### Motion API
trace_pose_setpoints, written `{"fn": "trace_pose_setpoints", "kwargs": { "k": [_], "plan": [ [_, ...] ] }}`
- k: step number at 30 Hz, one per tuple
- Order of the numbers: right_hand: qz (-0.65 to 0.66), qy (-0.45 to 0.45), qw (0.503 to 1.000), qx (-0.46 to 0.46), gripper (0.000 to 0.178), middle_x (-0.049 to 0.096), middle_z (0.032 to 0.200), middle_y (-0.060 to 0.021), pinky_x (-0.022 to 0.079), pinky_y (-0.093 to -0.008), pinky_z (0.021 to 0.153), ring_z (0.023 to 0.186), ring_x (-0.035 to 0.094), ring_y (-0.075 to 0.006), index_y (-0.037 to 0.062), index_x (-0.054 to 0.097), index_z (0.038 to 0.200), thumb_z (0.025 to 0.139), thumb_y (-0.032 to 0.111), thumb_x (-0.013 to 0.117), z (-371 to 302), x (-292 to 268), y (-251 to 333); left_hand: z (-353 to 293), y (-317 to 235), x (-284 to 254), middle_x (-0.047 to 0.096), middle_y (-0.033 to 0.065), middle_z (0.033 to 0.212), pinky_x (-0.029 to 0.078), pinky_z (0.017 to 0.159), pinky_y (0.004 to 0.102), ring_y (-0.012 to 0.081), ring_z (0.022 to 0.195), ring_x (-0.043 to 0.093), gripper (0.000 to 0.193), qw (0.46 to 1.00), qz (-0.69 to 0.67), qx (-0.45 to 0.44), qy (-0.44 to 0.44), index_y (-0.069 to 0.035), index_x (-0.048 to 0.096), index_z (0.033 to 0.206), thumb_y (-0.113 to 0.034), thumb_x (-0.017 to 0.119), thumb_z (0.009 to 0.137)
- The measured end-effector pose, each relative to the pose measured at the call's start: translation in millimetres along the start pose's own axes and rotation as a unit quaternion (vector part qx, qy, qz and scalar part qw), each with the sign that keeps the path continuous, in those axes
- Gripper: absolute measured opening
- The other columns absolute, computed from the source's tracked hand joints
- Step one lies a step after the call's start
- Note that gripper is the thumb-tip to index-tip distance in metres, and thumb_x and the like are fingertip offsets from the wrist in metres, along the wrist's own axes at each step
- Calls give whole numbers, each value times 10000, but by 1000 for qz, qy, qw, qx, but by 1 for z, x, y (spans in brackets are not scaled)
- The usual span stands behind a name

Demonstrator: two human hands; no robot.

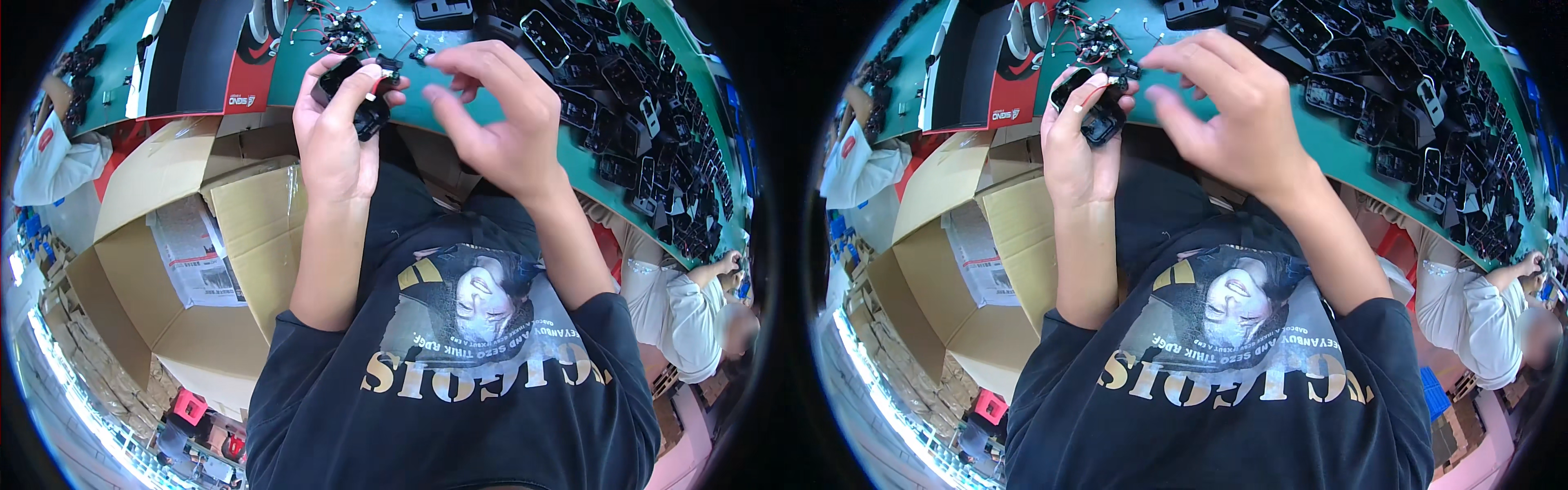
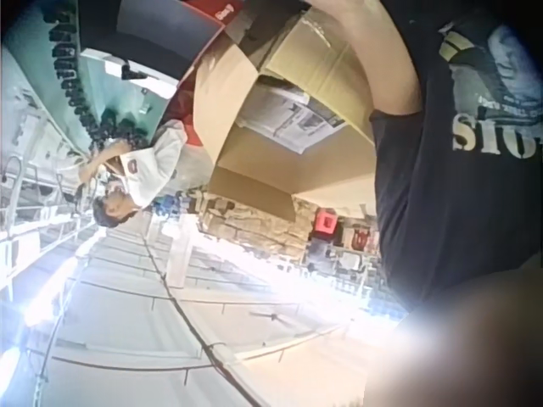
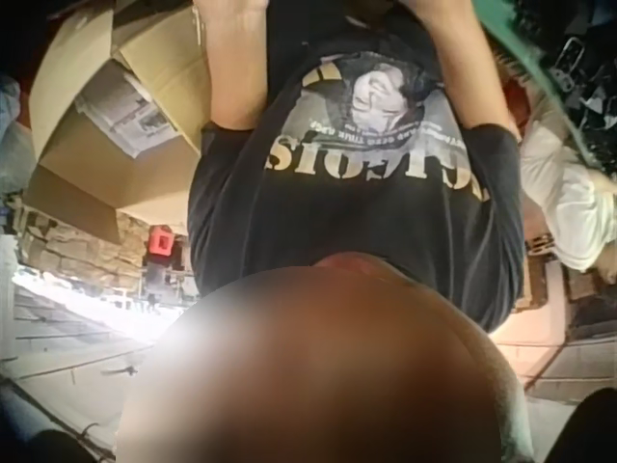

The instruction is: Assembling plastic housings for small electronic components on a production line.

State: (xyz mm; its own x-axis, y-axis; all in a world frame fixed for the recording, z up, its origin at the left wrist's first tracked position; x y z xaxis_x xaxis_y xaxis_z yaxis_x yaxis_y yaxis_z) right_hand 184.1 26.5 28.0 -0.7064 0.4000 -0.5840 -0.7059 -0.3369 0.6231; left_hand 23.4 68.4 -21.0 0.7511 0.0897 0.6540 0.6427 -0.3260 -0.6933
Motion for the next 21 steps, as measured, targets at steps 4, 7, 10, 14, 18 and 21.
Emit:
{"fn": "trace_pose_setpoints", "kwargs": {
  "k": [4, 7, 10, 14, 18, 21],
  "plan": [
    [135, -37, 990, 27, 239, 686, 940, -56, 500, -250, 637, 712, 568, -124, 3, 717, 1006, 780, -61, 760, -9, -9, 16, -22, 6, 22, 639, 157, 1066, 558, 833, 340, 328, 992, 682, 412, 999, -13, 26, 32, -78, 463, 1232, 65, 652, 895],
    [133, -63, 988, 55, 256, 685, 936, -58, 498, -242, 650, 714, 570, -128, 3, 711, 1018, 774, -55, 765, -21, -27, 23, -41, 12, 39, 633, 145, 1085, 547, 885, 359, 339, 1035, 677, 427, 996, -30, 50, 73, -93, 447, 1244, 65, 645, 901],
    [135, -90, 983, 82, 274, 685, 932, -60, 495, -234, 664, 717, 573, -133, 2, 706, 1030, 768, -50, 769, -33, -43, 30, -57, 16, 53, 627, 132, 1104, 535, 937, 379, 351, 1079, 672, 442, 990, -45, 75, 113, -109, 430, 1255, 65, 638, 906],
    [173, -108, 977, 62, 276, 688, 943, -60, 491, -223, 688, 728, 574, -122, 1, 693, 1048, 787, -20, 781, -46, -61, 42, -72, 21, 66, 611, 127, 1122, 522, 978, 413, 363, 1113, 667, 444, 983, -35, 118, 139, -124, 416, 1240, 84, 618, 904],
    [279, -148, 933, 174, 202, 708, 901, -47, 463, -195, 633, 695, 577, -99, 11, 718, 978, 786, 25, 779, -62, -74, 49, -88, 32, 79, 616, 125, 1104, 525, 980, 430, 364, 1099, 673, 427, 971, -9, 158, 181, -115, 412, 1218, 92, 608, 900],
    [348, -149, 894, 240, 171, 711, 906, -46, 464, -187, 643, 707, 582, -93, 9, 723, 969, 806, 32, 768, -73, -82, 53, -95, 36, 80, 619, 125, 1096, 527, 982, 437, 366, 1092, 677, 421, 948, 41, 229, 216, -109, 410, 1206, 96, 607, 895]
  ]
}}
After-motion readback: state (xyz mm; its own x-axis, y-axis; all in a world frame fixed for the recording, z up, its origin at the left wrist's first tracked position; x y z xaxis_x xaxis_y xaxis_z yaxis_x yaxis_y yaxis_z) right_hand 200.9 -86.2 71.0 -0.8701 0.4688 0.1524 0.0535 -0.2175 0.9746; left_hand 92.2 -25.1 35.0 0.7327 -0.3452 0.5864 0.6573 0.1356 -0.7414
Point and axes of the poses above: each hand's wrist, its own z-axis towards the middle knuckle, its own x-axis out of the palm, y = z × x, the point moved 4 cm from there along z, towards the middle knuckle
